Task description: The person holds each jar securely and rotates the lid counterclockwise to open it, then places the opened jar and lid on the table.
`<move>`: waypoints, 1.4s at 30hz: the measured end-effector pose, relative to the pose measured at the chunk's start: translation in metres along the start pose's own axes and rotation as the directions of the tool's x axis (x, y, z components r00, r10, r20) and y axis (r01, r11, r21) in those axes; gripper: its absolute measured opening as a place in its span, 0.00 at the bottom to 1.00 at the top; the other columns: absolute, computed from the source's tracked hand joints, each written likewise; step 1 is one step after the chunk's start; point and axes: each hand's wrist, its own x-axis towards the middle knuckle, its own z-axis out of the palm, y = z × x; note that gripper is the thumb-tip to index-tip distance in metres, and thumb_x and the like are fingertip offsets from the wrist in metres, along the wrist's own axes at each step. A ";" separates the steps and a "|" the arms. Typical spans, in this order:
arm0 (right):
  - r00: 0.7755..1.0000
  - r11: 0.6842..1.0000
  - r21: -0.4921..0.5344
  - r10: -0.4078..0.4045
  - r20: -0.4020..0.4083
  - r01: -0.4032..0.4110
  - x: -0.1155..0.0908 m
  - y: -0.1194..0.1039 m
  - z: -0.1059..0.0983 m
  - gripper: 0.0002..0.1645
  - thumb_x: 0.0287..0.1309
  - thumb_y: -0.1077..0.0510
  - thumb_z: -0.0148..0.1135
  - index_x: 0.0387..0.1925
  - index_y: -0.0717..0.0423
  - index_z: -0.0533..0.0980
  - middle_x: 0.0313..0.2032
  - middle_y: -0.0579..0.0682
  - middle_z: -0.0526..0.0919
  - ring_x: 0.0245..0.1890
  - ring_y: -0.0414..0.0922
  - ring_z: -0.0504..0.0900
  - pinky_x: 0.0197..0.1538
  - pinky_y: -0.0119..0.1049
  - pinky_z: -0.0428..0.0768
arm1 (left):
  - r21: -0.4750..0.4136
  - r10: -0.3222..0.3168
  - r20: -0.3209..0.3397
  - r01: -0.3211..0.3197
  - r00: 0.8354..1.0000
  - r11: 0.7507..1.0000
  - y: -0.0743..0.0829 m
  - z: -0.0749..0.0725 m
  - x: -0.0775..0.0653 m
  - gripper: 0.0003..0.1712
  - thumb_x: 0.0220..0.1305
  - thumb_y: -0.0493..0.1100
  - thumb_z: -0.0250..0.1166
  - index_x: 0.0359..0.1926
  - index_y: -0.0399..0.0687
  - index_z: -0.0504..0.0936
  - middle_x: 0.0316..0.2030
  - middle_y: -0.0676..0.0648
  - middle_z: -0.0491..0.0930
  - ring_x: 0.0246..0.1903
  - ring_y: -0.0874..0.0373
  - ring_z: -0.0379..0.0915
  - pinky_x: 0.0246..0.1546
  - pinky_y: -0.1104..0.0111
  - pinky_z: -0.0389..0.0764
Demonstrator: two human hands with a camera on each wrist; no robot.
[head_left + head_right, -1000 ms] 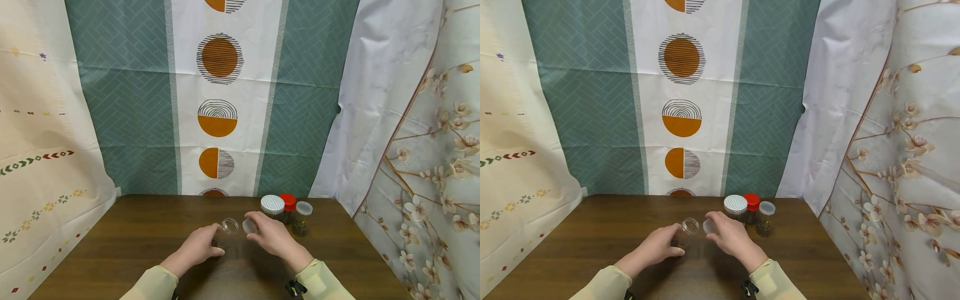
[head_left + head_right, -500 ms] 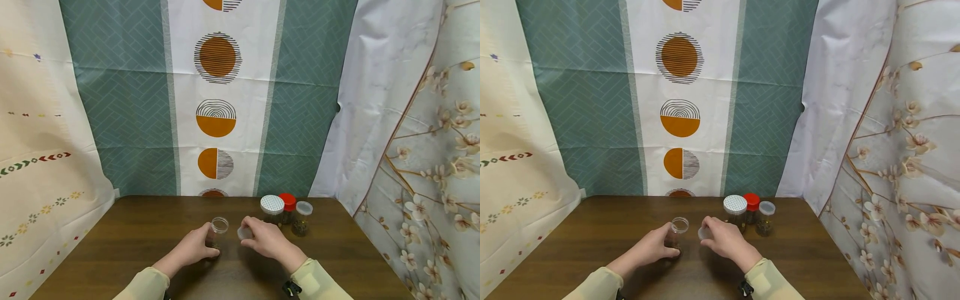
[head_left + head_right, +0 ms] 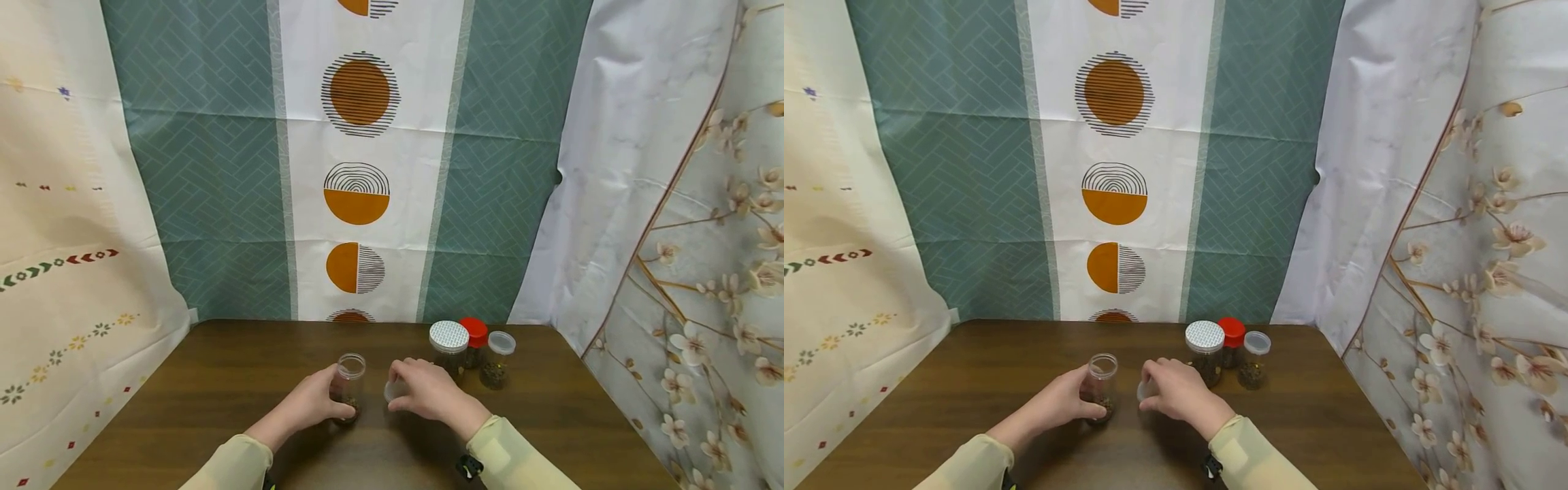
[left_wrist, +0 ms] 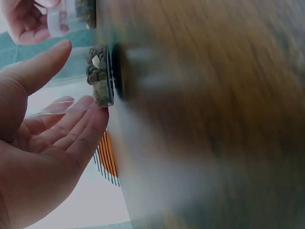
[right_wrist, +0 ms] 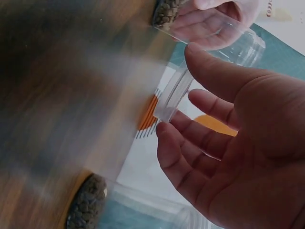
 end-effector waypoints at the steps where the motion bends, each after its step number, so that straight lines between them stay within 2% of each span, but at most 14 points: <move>1: 1.000 1.000 -0.002 -0.004 0.007 0.004 0.002 -0.001 0.001 0.24 0.57 0.46 0.87 0.45 0.46 0.80 0.42 0.45 0.84 0.40 0.44 0.82 0.41 0.43 0.82 | 0.003 -0.002 -0.005 0.002 1.000 1.000 -0.001 -0.002 -0.001 0.33 0.57 0.41 0.87 0.60 0.40 0.81 0.51 0.42 0.87 0.50 0.46 0.86 0.53 0.43 0.85; 8: 0.999 0.999 -0.032 -0.034 0.035 0.035 0.019 -0.006 0.009 0.22 0.57 0.47 0.87 0.39 0.47 0.79 0.36 0.41 0.80 0.33 0.41 0.76 0.35 0.40 0.76 | 0.041 -0.043 -0.050 0.045 0.998 0.998 -0.011 -0.011 -0.002 0.30 0.57 0.42 0.88 0.55 0.39 0.83 0.44 0.49 0.87 0.45 0.53 0.83 0.48 0.49 0.85; 12: 0.998 0.996 -0.067 -0.056 0.034 0.058 0.030 -0.009 0.014 0.22 0.57 0.46 0.88 0.36 0.47 0.79 0.34 0.41 0.79 0.33 0.41 0.78 0.36 0.39 0.79 | 0.050 -0.091 -0.098 0.096 0.991 0.994 -0.016 -0.016 -0.004 0.29 0.54 0.41 0.89 0.53 0.42 0.84 0.42 0.52 0.87 0.44 0.56 0.83 0.47 0.52 0.84; 17: 0.997 0.992 -0.106 -0.059 0.054 0.065 0.042 -0.014 0.020 0.22 0.55 0.44 0.88 0.35 0.45 0.79 0.34 0.40 0.80 0.33 0.41 0.80 0.36 0.39 0.81 | 0.067 -0.129 -0.161 0.141 0.979 0.988 -0.025 -0.022 -0.007 0.33 0.51 0.41 0.91 0.55 0.45 0.82 0.42 0.55 0.88 0.43 0.58 0.84 0.49 0.52 0.84; 22: 0.996 0.991 -0.115 -0.055 0.077 0.064 0.056 -0.021 0.026 0.22 0.56 0.43 0.88 0.35 0.44 0.80 0.34 0.39 0.79 0.34 0.40 0.80 0.37 0.39 0.81 | 0.089 -0.127 -0.189 0.146 0.974 0.985 -0.033 -0.027 -0.007 0.31 0.54 0.42 0.90 0.49 0.48 0.77 0.38 0.55 0.82 0.37 0.58 0.78 0.43 0.54 0.81; 27: 0.997 0.988 -0.142 -0.059 0.056 0.066 0.070 -0.025 0.030 0.21 0.55 0.44 0.89 0.35 0.44 0.81 0.34 0.38 0.79 0.34 0.41 0.80 0.38 0.39 0.81 | 0.112 -0.101 -0.212 0.127 0.972 0.986 -0.040 -0.034 -0.001 0.29 0.56 0.42 0.89 0.44 0.48 0.74 0.33 0.53 0.76 0.32 0.57 0.72 0.37 0.58 0.75; 35: 0.998 0.990 -0.131 -0.043 0.051 0.049 0.094 -0.029 0.039 0.22 0.55 0.43 0.89 0.36 0.44 0.81 0.34 0.39 0.80 0.34 0.42 0.80 0.38 0.40 0.81 | 0.144 -0.127 -0.257 0.168 0.958 0.975 -0.049 -0.047 0.000 0.30 0.57 0.44 0.88 0.50 0.45 0.77 0.37 0.52 0.82 0.35 0.57 0.77 0.43 0.53 0.81; 42: 0.999 0.985 -0.170 -0.035 0.035 0.040 0.102 -0.032 0.060 0.23 0.57 0.41 0.87 0.37 0.44 0.80 0.33 0.40 0.78 0.33 0.42 0.78 0.36 0.40 0.81 | 0.152 -0.124 -0.279 0.172 0.952 0.973 -0.057 -0.042 0.001 0.29 0.58 0.44 0.88 0.50 0.44 0.78 0.40 0.50 0.84 0.39 0.52 0.81 0.46 0.49 0.82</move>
